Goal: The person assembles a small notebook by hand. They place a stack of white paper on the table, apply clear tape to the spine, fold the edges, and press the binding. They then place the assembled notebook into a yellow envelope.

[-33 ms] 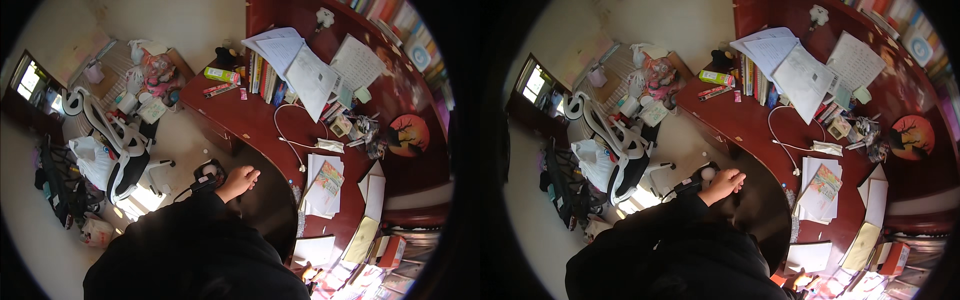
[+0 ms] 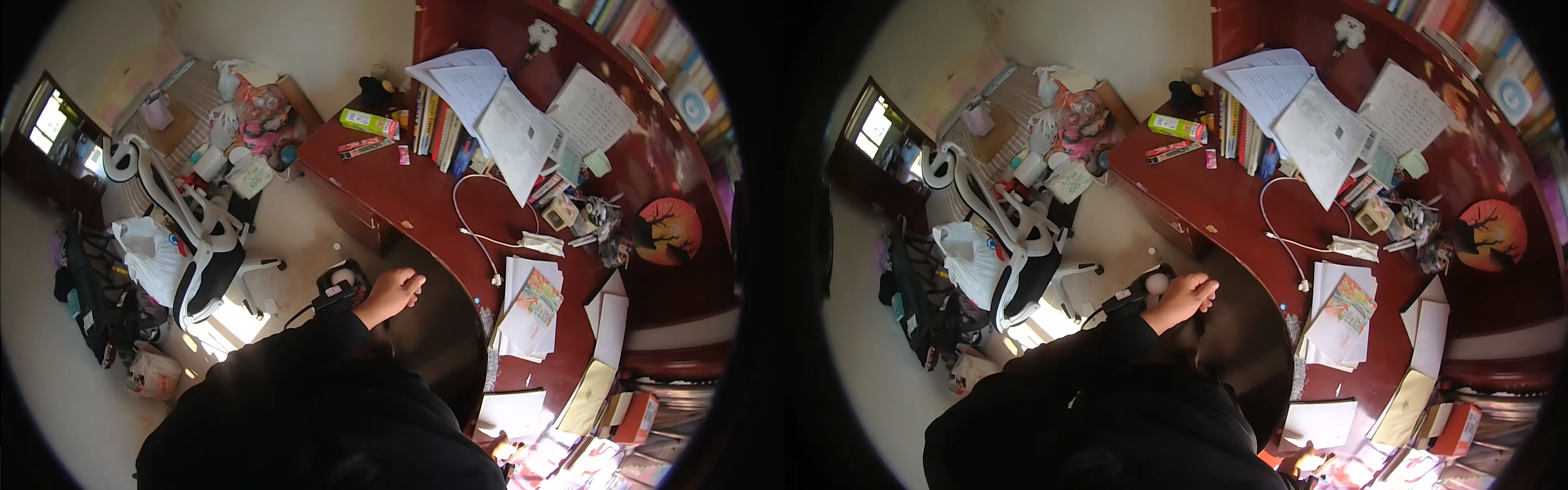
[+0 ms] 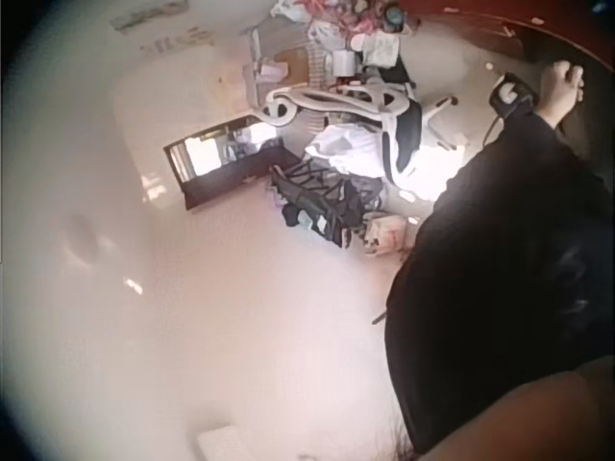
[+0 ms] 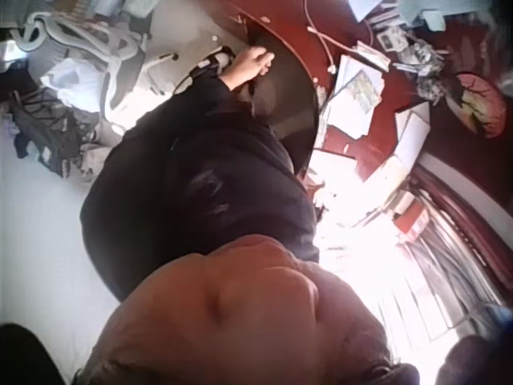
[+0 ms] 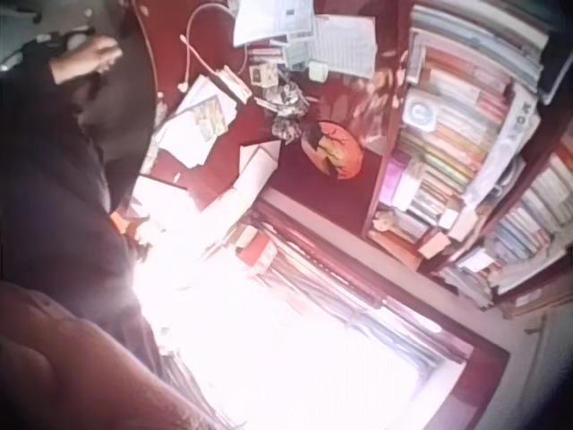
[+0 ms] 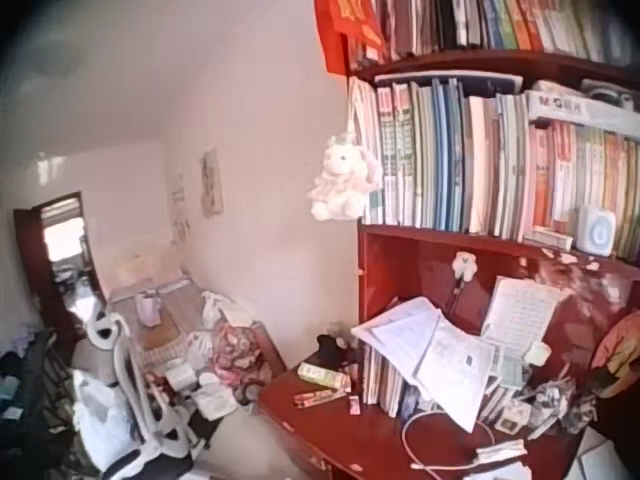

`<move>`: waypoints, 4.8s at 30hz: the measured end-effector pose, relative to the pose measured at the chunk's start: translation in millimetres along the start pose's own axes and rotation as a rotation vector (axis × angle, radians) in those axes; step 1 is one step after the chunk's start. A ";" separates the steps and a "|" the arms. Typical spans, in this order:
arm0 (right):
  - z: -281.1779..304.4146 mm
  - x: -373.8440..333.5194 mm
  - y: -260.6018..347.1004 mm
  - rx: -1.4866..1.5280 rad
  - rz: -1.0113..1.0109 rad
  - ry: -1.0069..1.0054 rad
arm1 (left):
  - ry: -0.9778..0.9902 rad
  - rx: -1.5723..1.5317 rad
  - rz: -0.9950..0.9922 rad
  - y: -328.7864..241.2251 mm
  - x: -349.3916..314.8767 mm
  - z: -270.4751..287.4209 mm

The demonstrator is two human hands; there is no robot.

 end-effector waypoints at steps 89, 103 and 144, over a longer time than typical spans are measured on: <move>-263.5 -68.6 71.2 -0.627 0.077 0.623 | 0.109 -0.946 -0.315 -85.3 250.7 384.7; -277.7 -150.3 177.7 -0.293 0.048 0.620 | 0.865 -0.637 0.399 -81.7 56.1 30.7; 11.9 -100.3 67.0 0.498 -0.176 -0.168 | 1.614 1.352 -0.879 42.4 -2.5 -460.4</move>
Point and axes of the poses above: each hand's wrist, its own x-axis towards the middle knuckle, its own z-axis out of the back of the hand, y = z × x, the point moved 8 cm from there along x, towards the middle knuckle, and after that the axes turned 10 degrees about y, right-handed, at the moved point
